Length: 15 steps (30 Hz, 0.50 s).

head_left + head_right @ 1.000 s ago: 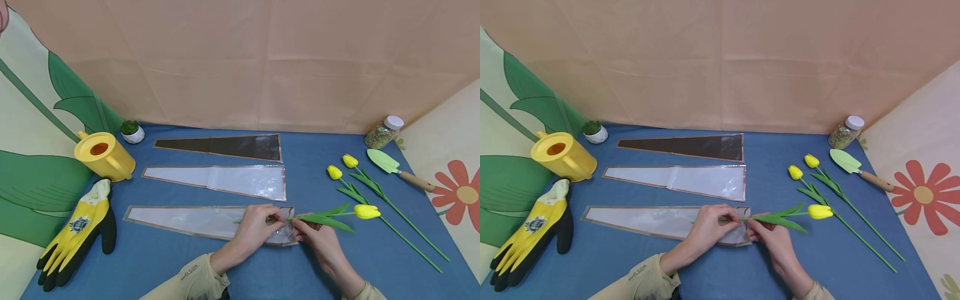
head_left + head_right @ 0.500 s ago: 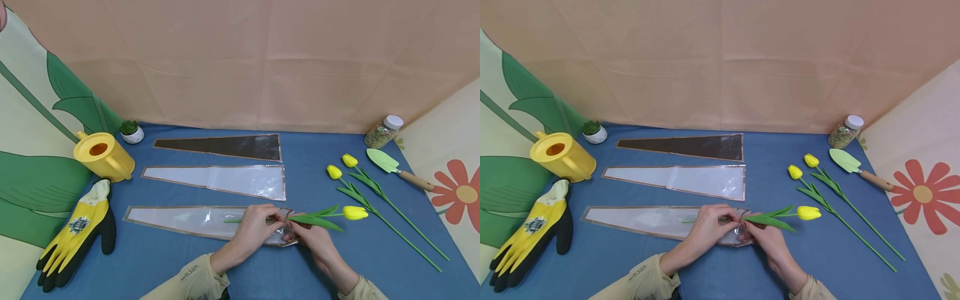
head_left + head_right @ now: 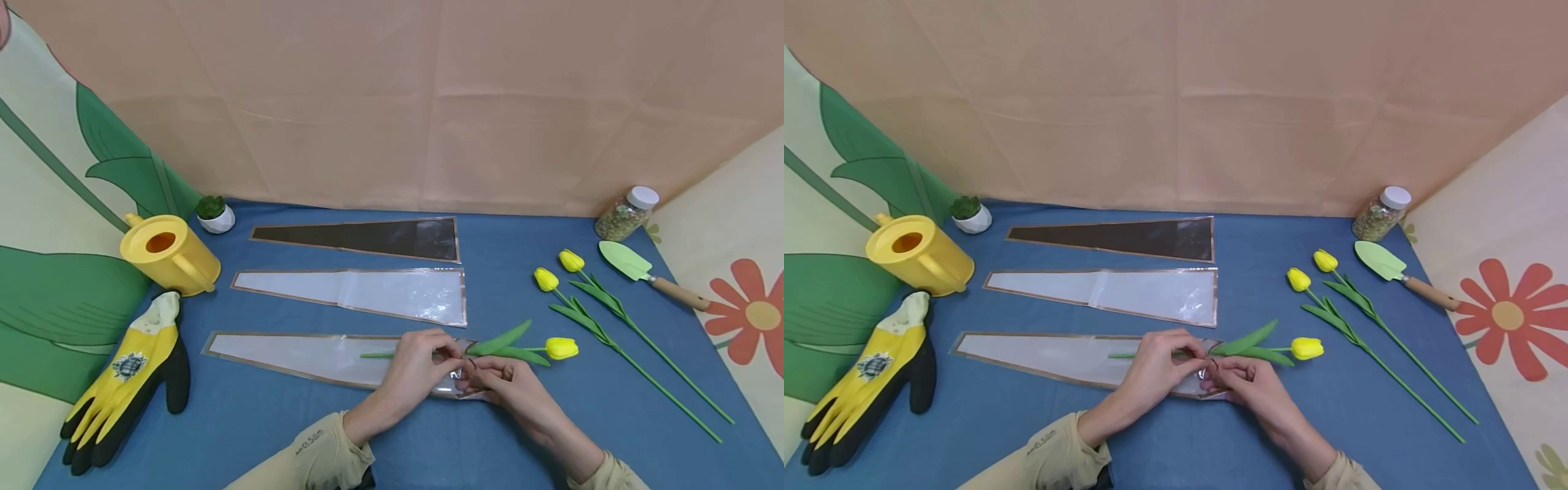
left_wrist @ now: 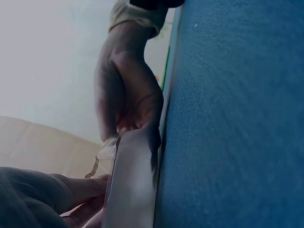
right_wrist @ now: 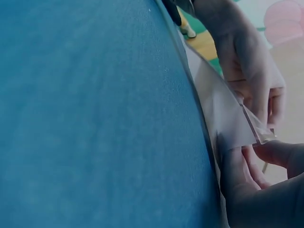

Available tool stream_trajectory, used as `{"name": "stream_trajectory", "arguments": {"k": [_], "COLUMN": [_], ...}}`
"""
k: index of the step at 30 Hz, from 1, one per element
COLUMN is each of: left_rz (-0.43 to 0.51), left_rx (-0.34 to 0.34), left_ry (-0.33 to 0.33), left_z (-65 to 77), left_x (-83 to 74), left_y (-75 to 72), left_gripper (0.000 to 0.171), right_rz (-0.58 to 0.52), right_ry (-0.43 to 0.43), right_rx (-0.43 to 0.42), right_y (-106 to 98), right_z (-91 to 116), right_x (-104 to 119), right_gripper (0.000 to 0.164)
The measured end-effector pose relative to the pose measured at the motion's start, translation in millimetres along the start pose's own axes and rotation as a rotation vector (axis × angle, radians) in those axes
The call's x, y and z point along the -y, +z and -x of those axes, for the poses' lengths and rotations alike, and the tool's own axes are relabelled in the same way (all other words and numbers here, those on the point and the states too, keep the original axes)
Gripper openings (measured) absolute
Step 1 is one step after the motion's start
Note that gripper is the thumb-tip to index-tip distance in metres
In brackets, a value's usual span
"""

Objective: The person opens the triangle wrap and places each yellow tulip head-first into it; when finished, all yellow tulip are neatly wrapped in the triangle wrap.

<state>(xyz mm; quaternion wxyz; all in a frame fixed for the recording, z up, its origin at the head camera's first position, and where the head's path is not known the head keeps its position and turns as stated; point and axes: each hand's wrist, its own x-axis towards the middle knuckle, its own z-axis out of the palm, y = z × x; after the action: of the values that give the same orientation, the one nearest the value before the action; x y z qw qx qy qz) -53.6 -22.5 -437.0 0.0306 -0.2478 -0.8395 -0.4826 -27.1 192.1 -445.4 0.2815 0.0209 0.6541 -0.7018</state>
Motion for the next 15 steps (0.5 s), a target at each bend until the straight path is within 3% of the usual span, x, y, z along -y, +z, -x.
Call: {"name": "stream_trajectory", "arguments": {"k": [8, 15], "left_rz": [0.036, 0.031], "left_rx": [0.006, 0.02], "left_ry": [-0.026, -0.049], "left_z": [-0.3, -0.3], "left_x": [0.6, -0.8], "left_y": [-1.6, -1.4], "left_gripper": [0.009, 0.01], "right_rz": [0.012, -0.037], "right_ry": [0.052, 0.034], "right_rx": [-0.057, -0.198], "right_y": [-5.6, -14.6], "right_z": [11.5, 32.4], "right_x": [0.8, 8.1], "right_gripper": [0.043, 0.041]}}
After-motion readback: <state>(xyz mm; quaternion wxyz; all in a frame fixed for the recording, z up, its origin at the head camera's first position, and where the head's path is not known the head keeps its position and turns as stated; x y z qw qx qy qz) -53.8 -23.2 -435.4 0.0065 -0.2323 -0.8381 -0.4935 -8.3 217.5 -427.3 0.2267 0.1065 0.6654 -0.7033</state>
